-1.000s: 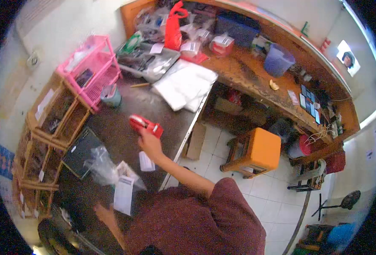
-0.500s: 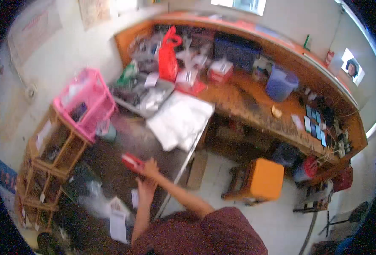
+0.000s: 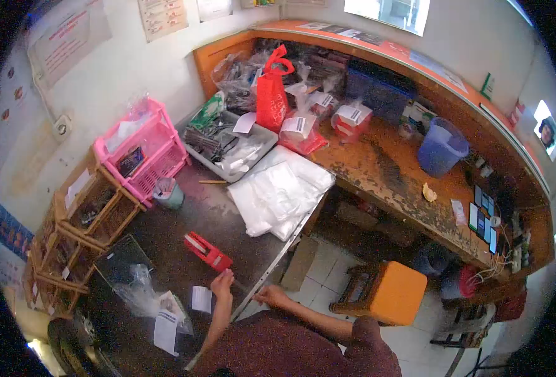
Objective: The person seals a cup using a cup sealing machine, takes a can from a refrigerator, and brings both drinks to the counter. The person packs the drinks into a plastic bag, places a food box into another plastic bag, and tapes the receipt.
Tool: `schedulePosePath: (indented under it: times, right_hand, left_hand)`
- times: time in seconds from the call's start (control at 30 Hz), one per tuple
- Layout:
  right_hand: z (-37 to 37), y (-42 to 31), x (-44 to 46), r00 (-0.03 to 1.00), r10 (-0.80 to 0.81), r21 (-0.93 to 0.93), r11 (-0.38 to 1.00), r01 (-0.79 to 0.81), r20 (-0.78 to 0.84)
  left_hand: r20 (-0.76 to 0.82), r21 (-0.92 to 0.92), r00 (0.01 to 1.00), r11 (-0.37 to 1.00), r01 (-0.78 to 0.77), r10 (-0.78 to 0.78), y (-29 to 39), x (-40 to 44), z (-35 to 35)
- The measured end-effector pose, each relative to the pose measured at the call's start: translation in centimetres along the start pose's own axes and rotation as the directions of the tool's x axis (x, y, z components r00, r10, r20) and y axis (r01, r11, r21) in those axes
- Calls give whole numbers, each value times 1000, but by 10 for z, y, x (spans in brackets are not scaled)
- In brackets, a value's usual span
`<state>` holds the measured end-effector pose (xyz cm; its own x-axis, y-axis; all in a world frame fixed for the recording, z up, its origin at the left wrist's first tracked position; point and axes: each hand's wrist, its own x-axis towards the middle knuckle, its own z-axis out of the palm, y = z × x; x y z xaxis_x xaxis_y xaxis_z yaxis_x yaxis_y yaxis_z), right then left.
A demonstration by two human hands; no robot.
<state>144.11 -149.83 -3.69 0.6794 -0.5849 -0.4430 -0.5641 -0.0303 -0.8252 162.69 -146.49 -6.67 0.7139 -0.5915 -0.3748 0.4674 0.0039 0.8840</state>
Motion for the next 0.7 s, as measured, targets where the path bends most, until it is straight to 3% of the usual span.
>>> schedulePosePath:
  times: [0.03,0.1,0.13,0.17,0.2,0.23,0.27,0.3,0.37,0.43,0.57,0.63,0.67,0.7]
  right_hand:
    - [1,3,1,1000,-19,-84,996,19,-1]
    - [-1,10,1,993,-111,-2,994,111,45]
    - [0,1,-10,986,-137,43,990,133,95]
    - [-3,-7,-12,959,-133,47,991,125,250]
    - [-4,-25,-13,924,-64,109,994,24,378]
    - [-1,-51,-17,908,-169,235,969,81,384]
    - [18,-44,-6,888,-112,259,966,-9,446]
    - [22,-71,-8,872,-127,274,962,-8,473]
    - [50,-97,1,845,-85,176,984,-11,528]
    - [81,-110,7,814,-115,139,989,42,570]
    - [158,-136,21,854,-296,213,951,223,428]
    - [179,-160,22,927,-116,104,991,84,356]
    - [201,-140,36,961,-150,40,989,145,231]
    - [211,-135,42,979,-68,-189,976,105,191]
  left_hand:
    - [24,42,999,999,-23,22,1,-4,-5]
    - [62,128,997,990,-60,52,10,-16,-15]
    - [44,354,983,917,-184,181,53,-47,-6]
    - [46,447,992,886,-125,117,72,-61,-16]
    - [47,291,975,931,-219,215,86,-74,-20]
    - [-3,352,964,902,-249,267,107,-87,-27]
    - [-64,346,958,907,-242,280,118,-97,-45]
    - [-86,401,917,856,-325,389,119,-100,-66]
    - [-261,316,857,878,-359,444,132,-120,-96]
    - [-387,451,759,825,-339,523,130,-125,-139]
    - [-414,639,557,666,-385,720,155,-103,-194]
    - [-391,692,645,672,-264,656,150,-73,-222]
    - [-361,741,646,627,-239,673,128,-62,-244]
    - [-316,788,647,572,-228,694,96,-39,-269]
